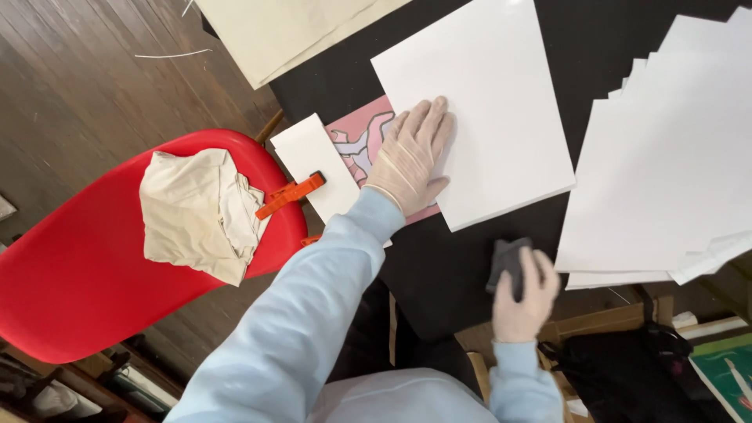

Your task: Mounting an art print onto a backing board using adhesive layers and clamps.

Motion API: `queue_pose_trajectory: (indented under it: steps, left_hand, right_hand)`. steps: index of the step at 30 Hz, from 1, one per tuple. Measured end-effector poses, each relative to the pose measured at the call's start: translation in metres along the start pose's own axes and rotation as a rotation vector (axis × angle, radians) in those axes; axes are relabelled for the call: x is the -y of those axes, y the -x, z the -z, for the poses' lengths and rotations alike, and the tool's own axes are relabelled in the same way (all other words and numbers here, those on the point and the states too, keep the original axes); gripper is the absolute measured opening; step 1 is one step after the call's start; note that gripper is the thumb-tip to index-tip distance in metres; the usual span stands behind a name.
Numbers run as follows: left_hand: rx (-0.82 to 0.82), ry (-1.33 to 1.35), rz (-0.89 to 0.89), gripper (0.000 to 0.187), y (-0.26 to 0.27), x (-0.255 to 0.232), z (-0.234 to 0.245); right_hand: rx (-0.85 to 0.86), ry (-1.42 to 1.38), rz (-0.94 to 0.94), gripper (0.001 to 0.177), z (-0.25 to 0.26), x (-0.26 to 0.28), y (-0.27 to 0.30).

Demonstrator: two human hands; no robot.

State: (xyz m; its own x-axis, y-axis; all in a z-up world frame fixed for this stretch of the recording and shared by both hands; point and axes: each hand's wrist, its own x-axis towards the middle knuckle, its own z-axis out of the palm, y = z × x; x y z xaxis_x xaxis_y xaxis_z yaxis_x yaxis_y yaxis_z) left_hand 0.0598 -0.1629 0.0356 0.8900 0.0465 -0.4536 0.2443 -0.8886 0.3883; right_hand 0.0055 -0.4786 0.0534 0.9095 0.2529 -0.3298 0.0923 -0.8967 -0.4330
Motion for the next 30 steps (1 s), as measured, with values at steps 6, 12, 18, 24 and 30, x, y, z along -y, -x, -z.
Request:
queue_pose_trajectory:
  steps: [6,12,18,24,30]
  left_hand:
    - [-0.061,0.021,-0.039,0.099,0.002,0.005,-0.002]
    - [-0.095,0.015,-0.024,0.099,-0.002,0.012,-0.011]
    - [-0.035,-0.032,-0.035,0.1,0.0,0.012,0.002]
    - [-0.033,-0.028,-0.031,0.1,0.002,0.01,0.001]
    - [-0.026,0.002,-0.023,0.099,0.0,0.013,-0.004]
  right_hand:
    - [0.048,0.068,0.448,0.051,0.004,0.094,-0.101]
    - [-0.023,0.297,0.783,0.041,-0.04,0.078,-0.142]
    - [-0.041,0.234,0.806,0.034,-0.048,0.08,-0.135]
    - [-0.019,0.257,0.656,0.039,-0.044,0.064,-0.107]
    - [-0.023,0.25,0.666,0.044,-0.037,0.085,-0.135]
